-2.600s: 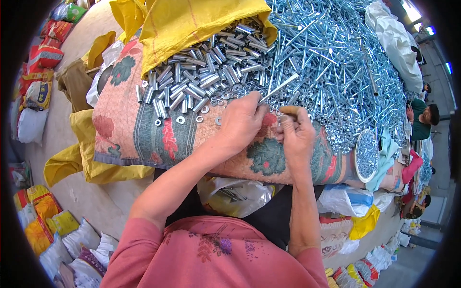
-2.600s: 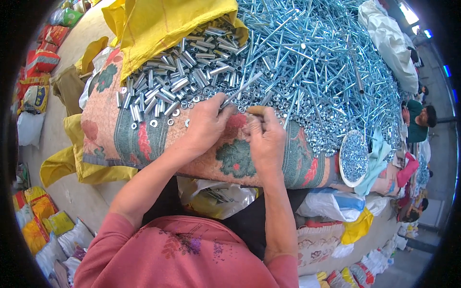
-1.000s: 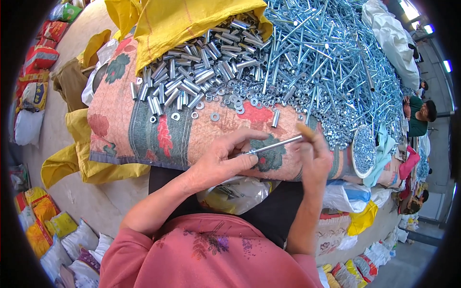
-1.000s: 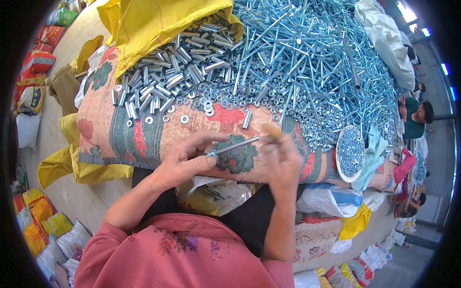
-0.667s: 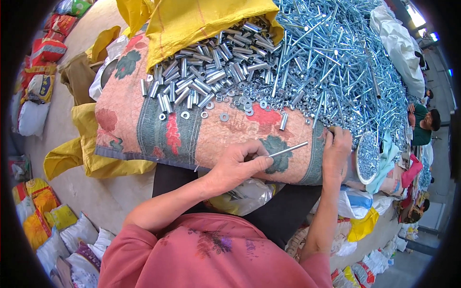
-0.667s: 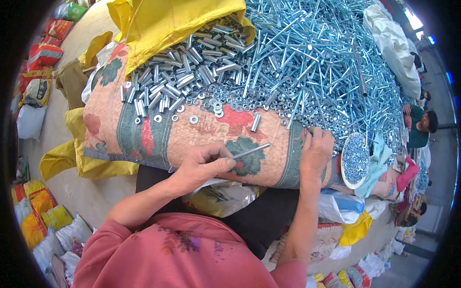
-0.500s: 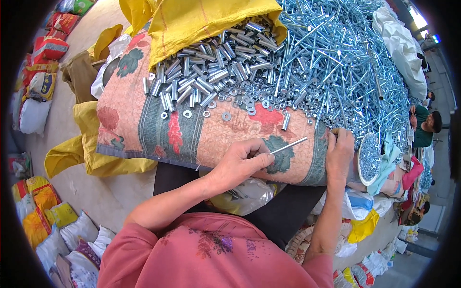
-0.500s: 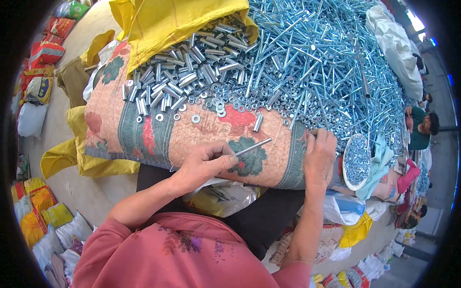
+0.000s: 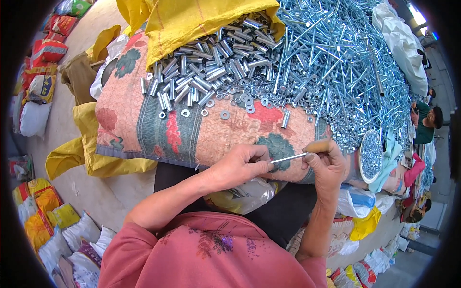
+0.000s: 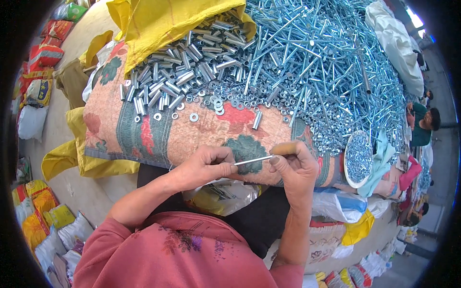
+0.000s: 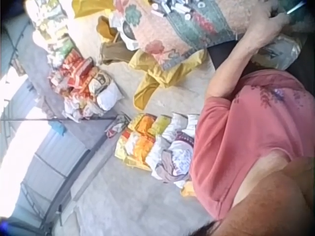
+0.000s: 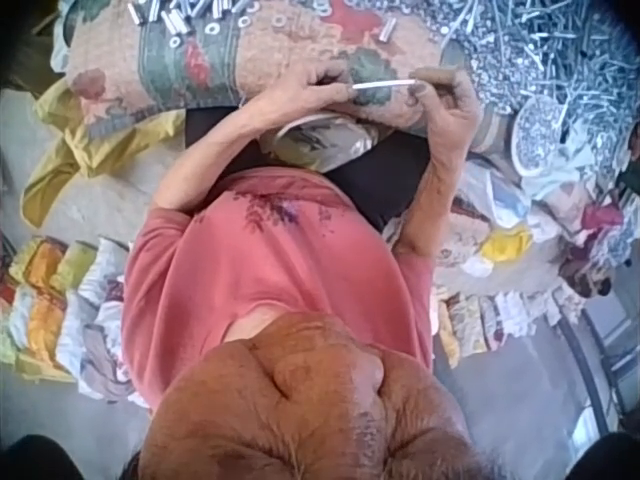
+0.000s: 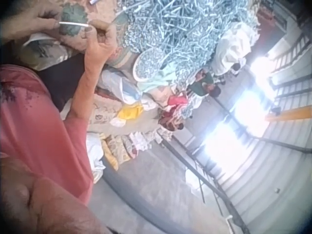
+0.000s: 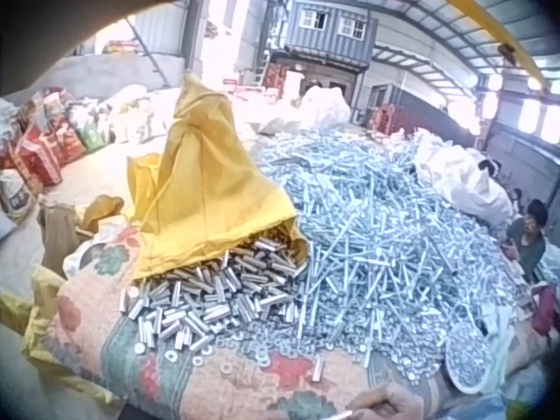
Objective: The person assembles hardware components by sliding washers, nuts, and metal sleeves onto bolts by hand.
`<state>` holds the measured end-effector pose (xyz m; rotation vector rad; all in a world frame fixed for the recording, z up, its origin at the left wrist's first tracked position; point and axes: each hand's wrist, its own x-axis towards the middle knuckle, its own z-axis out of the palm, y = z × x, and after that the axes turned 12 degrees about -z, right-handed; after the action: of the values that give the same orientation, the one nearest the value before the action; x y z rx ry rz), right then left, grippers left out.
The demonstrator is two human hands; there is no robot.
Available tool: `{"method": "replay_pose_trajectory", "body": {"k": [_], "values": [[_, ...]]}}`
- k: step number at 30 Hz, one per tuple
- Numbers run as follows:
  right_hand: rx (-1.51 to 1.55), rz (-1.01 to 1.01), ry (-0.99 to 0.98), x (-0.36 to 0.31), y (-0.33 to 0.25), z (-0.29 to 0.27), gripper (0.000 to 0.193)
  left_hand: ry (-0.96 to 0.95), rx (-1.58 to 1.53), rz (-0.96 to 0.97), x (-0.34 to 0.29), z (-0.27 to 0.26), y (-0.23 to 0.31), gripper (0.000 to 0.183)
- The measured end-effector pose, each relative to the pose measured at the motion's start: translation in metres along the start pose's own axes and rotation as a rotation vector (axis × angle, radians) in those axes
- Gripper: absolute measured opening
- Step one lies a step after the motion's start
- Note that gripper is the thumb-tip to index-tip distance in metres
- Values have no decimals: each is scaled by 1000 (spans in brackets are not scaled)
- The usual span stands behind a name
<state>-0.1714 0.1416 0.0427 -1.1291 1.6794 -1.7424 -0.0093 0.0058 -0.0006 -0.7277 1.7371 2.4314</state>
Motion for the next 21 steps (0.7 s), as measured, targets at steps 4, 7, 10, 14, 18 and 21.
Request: {"method": "replay_pose_trajectory", "body": {"k": [4, 7, 10, 14, 18, 21], "values": [[190, 103, 40, -1, -2, 7, 13, -141, -85, -120, -4, -6, 8, 16], [321, 247, 49, -5, 0, 15, 13, -157, -129, -131, -4, -6, 9, 14], [318, 280, 12, -11, 1, 29, 12, -215, -116, -179, -6, -4, 22, 27], [250, 155, 57, -8, -9, 30, 13, -107, -30, 40, -3, 1, 17, 38], [205, 119, 127, -6, -11, 34, 14, -53, -213, 69, -3, 12, 16, 41], [123, 177, 155, -12, 5, 39, 20, -118, -188, -32, -3, 13, 6, 34]]}}
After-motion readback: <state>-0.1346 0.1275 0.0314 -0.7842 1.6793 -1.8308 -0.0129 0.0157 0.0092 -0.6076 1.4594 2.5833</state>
